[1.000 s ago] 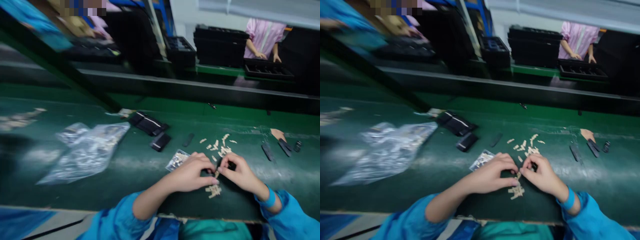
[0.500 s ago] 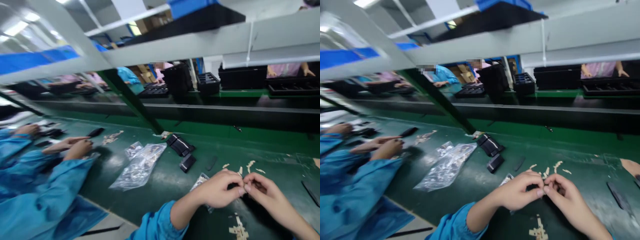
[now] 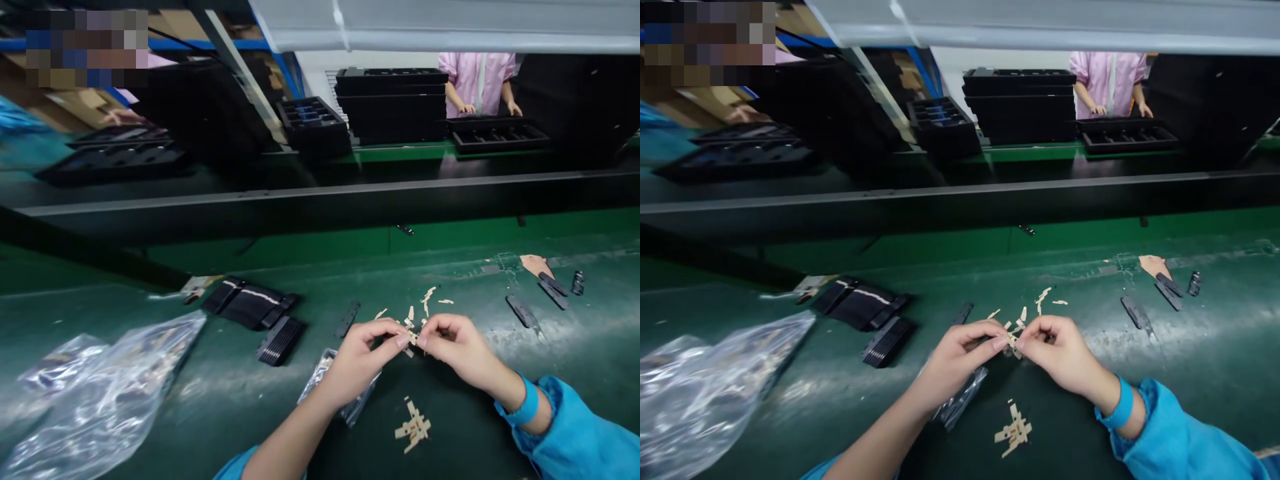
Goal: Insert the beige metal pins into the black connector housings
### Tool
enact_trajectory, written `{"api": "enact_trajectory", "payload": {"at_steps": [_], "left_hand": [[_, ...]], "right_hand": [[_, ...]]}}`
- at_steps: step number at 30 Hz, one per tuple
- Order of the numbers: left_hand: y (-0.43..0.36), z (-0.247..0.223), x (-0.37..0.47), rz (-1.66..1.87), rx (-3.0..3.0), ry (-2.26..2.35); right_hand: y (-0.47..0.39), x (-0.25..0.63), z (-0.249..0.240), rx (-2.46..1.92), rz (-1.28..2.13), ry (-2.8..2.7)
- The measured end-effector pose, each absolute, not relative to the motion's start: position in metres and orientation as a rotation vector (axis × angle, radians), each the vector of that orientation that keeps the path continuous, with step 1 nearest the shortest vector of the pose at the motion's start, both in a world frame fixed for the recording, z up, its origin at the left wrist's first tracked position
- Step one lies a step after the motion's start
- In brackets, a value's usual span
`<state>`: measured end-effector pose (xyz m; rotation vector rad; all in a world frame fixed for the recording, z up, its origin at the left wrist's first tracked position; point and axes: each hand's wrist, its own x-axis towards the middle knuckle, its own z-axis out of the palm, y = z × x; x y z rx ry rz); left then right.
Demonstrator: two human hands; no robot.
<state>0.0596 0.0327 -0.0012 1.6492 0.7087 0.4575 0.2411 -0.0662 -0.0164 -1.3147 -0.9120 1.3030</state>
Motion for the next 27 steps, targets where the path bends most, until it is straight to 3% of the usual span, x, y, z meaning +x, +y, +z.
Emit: {"api": "enact_trajectory", "payload": {"at_steps": [9,27], "left_hand": [[0.028,-0.003,0.06,0.442,1.733,0.743],[0.017,-0.01,0.052,0.584,2.212,0.738]], "right_hand": [[-0.069,0.239,-0.025,-1.325,1.36,-1.002],[-0.068,0.237,-0.033,-1.483,1.031,-1.094]]}}
